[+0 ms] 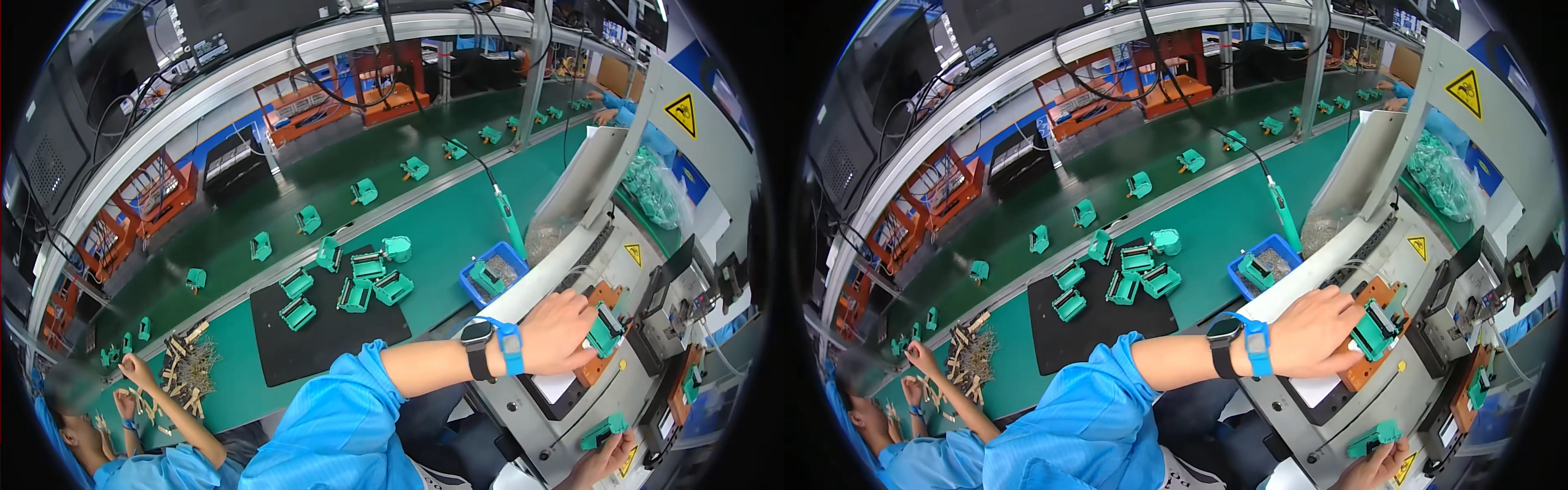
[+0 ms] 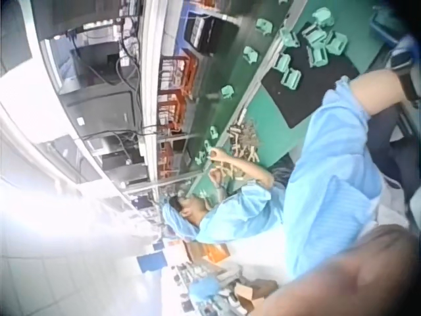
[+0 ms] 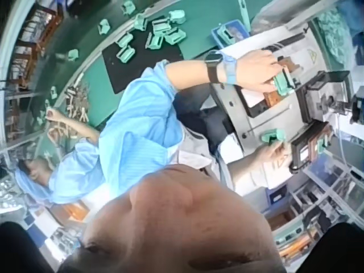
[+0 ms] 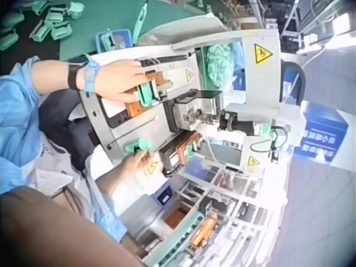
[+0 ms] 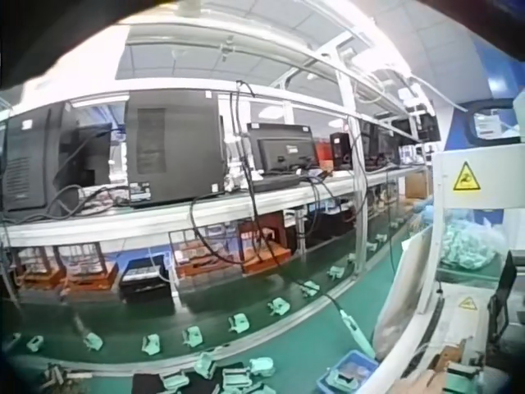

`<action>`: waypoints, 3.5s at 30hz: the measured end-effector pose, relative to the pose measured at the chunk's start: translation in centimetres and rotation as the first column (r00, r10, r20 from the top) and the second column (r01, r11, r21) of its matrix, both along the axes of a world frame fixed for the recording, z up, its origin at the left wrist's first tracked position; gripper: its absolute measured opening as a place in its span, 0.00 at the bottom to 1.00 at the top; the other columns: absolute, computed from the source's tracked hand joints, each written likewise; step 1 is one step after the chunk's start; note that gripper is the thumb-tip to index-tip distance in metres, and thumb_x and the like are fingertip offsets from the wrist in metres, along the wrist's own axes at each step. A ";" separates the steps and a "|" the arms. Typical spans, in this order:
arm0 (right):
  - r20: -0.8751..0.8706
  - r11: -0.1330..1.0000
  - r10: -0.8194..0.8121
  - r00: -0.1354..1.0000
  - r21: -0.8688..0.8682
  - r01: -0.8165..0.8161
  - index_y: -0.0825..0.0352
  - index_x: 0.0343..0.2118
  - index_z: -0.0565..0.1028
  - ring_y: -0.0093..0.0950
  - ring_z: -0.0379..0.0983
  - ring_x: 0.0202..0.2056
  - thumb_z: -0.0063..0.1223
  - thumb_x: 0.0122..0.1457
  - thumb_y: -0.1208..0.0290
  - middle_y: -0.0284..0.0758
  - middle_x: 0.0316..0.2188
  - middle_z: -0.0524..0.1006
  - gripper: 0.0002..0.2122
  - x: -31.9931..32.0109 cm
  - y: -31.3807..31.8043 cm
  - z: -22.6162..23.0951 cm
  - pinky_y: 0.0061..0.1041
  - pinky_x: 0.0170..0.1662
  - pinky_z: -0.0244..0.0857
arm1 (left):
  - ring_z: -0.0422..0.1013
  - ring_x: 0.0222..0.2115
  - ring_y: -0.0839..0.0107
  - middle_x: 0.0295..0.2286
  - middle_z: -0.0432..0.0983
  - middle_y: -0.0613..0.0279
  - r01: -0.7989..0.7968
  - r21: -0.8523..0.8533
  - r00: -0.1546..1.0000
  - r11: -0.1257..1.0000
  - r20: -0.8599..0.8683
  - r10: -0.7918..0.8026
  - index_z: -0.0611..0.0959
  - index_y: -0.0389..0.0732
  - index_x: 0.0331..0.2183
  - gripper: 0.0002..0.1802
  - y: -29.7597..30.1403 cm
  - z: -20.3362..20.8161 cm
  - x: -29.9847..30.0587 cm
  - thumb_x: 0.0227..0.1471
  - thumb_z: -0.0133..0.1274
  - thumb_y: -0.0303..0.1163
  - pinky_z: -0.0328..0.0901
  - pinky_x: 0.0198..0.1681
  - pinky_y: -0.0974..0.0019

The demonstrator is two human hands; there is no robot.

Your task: Picking up electronic components in green cases from a conveyor, placing them into an automated testing machine jig, and processing them.

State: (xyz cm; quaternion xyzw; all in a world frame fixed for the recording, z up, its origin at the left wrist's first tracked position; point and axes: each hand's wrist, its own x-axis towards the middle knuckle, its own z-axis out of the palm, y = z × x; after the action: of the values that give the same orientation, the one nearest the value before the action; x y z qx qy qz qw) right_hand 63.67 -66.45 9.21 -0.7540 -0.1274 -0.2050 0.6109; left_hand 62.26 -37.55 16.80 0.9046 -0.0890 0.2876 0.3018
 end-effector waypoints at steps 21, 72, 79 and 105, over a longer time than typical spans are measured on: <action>0.279 0.988 0.144 0.949 -0.094 -0.122 0.75 0.47 0.68 0.24 0.70 0.41 0.43 0.65 0.69 0.38 0.41 0.73 0.14 7.3 6.2 6.9 0.22 0.46 0.63 | 0.66 0.14 0.52 0.12 0.68 0.49 0.018 -0.354 0.998 0.935 0.065 0.005 0.71 0.34 0.17 0.11 3.5 1.6 -1.5 0.43 0.48 0.30 0.62 0.21 0.55; 0.263 0.675 0.731 0.630 -0.141 -0.724 0.70 0.52 0.66 0.42 0.64 0.54 0.58 0.54 0.67 0.46 0.54 0.65 0.24 -3.7 11.4 6.5 0.33 0.54 0.61 | 0.70 0.40 0.54 0.42 0.71 0.50 0.074 -0.130 0.980 0.989 0.191 -0.049 0.71 0.36 0.47 0.33 12.4 0.3 -17.9 0.38 0.64 0.35 0.64 0.47 0.54; 0.043 0.462 0.869 0.492 0.282 -0.841 0.68 0.64 0.52 0.32 0.55 0.61 0.49 0.61 0.68 0.43 0.61 0.58 0.30 -5.0 7.7 5.7 0.31 0.61 0.53 | 0.71 0.41 0.46 0.44 0.69 0.48 0.610 -0.021 0.769 0.792 0.256 -0.585 0.62 0.50 0.60 0.47 0.5 0.7 -10.4 0.39 0.66 0.35 0.68 0.42 0.50; 0.086 0.777 0.288 0.954 0.560 -0.285 0.68 0.30 0.68 0.26 0.76 0.33 0.59 0.50 0.85 0.42 0.32 0.78 0.10 -5.5 -9.0 2.1 0.24 0.36 0.71 | 0.69 0.45 0.61 0.46 0.70 0.59 0.689 0.191 0.679 0.699 0.165 -0.715 0.79 0.54 0.45 0.27 -16.1 2.2 -3.7 0.38 0.62 0.31 0.67 0.41 0.63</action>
State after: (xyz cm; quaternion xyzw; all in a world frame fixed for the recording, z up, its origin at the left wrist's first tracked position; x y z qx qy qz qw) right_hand 58.21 -75.42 11.27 -0.5105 -0.1726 -0.1366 0.8312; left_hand 58.53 -53.65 19.02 0.7775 -0.4793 0.2453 0.3249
